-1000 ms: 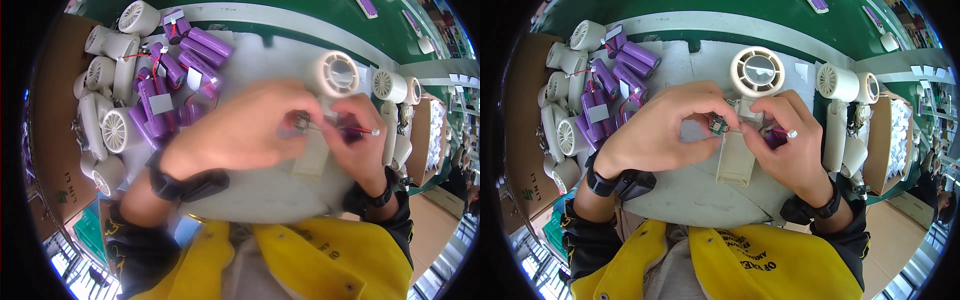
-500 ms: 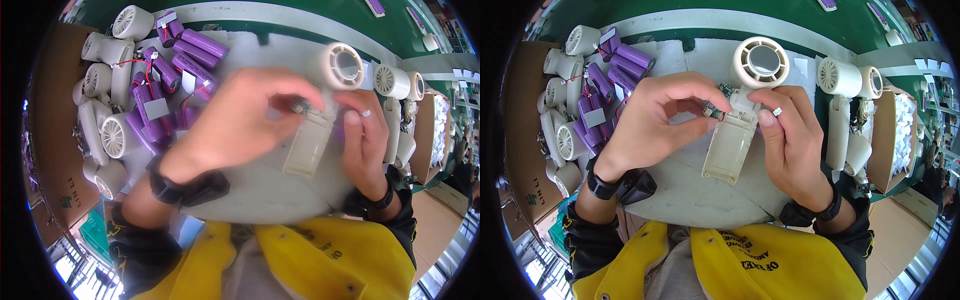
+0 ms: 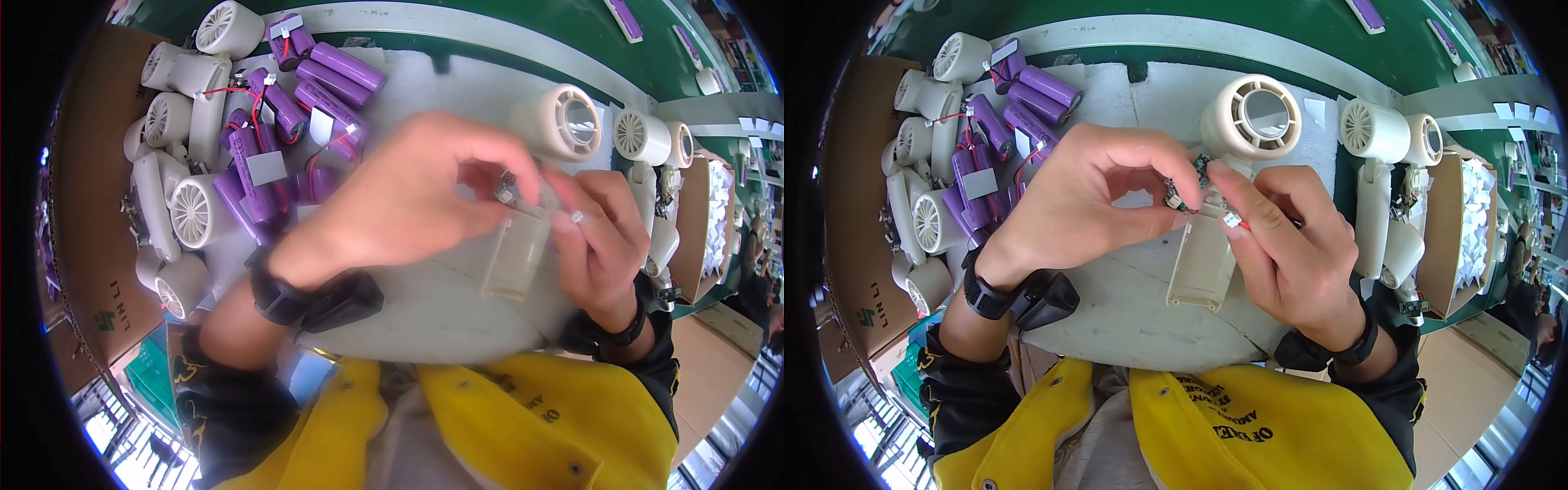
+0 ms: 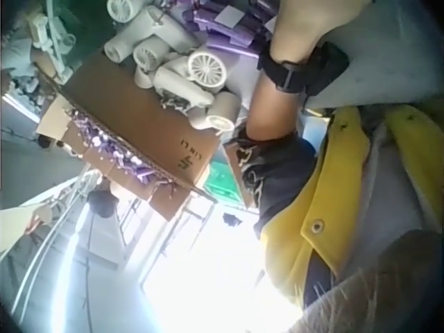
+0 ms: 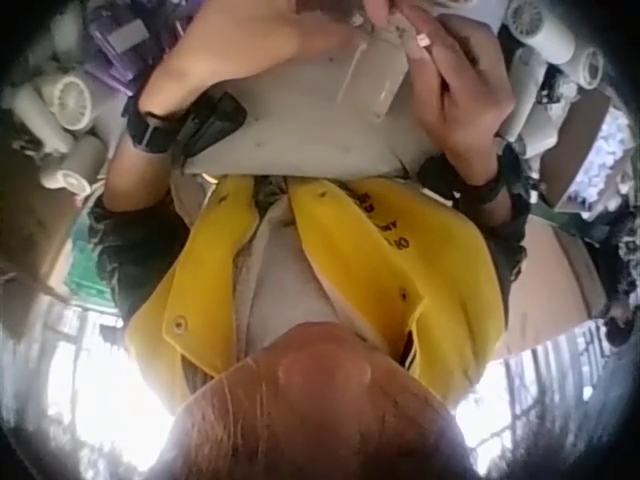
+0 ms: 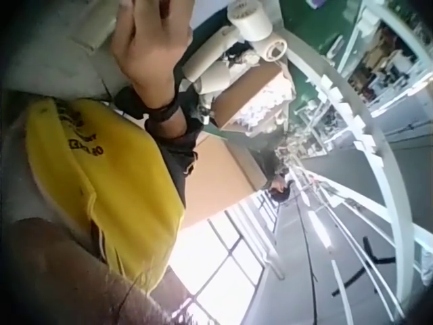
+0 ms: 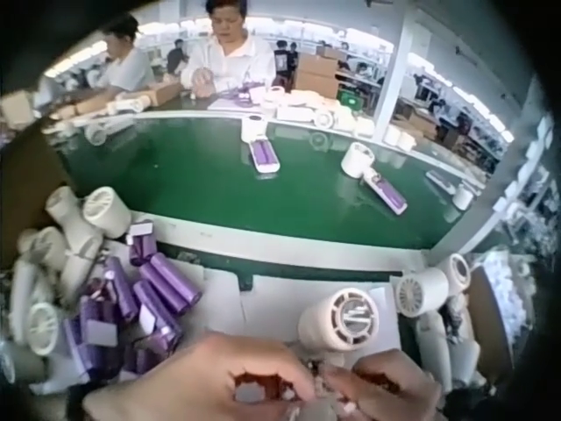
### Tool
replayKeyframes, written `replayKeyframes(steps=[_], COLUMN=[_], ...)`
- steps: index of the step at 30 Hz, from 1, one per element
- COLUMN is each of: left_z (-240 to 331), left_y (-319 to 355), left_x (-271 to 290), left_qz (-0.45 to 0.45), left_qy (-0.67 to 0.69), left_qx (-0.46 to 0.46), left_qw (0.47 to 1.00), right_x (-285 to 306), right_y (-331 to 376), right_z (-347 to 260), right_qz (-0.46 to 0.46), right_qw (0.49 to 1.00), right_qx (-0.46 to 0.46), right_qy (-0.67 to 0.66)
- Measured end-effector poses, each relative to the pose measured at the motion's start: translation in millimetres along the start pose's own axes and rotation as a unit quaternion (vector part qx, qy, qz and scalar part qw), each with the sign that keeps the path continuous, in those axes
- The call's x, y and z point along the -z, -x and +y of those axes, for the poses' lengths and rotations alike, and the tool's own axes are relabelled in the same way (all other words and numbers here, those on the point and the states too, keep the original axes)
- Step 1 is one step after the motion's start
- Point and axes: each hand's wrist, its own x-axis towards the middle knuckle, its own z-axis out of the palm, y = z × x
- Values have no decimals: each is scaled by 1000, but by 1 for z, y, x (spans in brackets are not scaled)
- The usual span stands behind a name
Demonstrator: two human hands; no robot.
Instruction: The person reaches into a box to retrieve batteries, places them on the table, and connects a battery to a circuit board. They then insert the batteries and the circuit board into a white fan housing, repeating the process.
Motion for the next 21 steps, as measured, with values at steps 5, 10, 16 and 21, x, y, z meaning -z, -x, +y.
replayKeyframes(steps=[5,10,16,21], left_z=[-5,-6,-5,-1], left_y=[0,-1,0,1], left_x=[-4,-8,-6,-4], left_qz=[-11,10,6,-6], left_qy=[-23,-100,-125,-59], left_qx=[-16,-52,-42,-19], left_qw=[1000,994,991,998], right_x=[-4,-8,-12,-11], right_y=[3,2,2,1], right_z=[0,-2,0,0], right_qz=[-4,-19,-32,-41], right_qw=[1000,999,997,996], right_qx=[-19,-7,10,9], right_qy=[4,44,70,84])
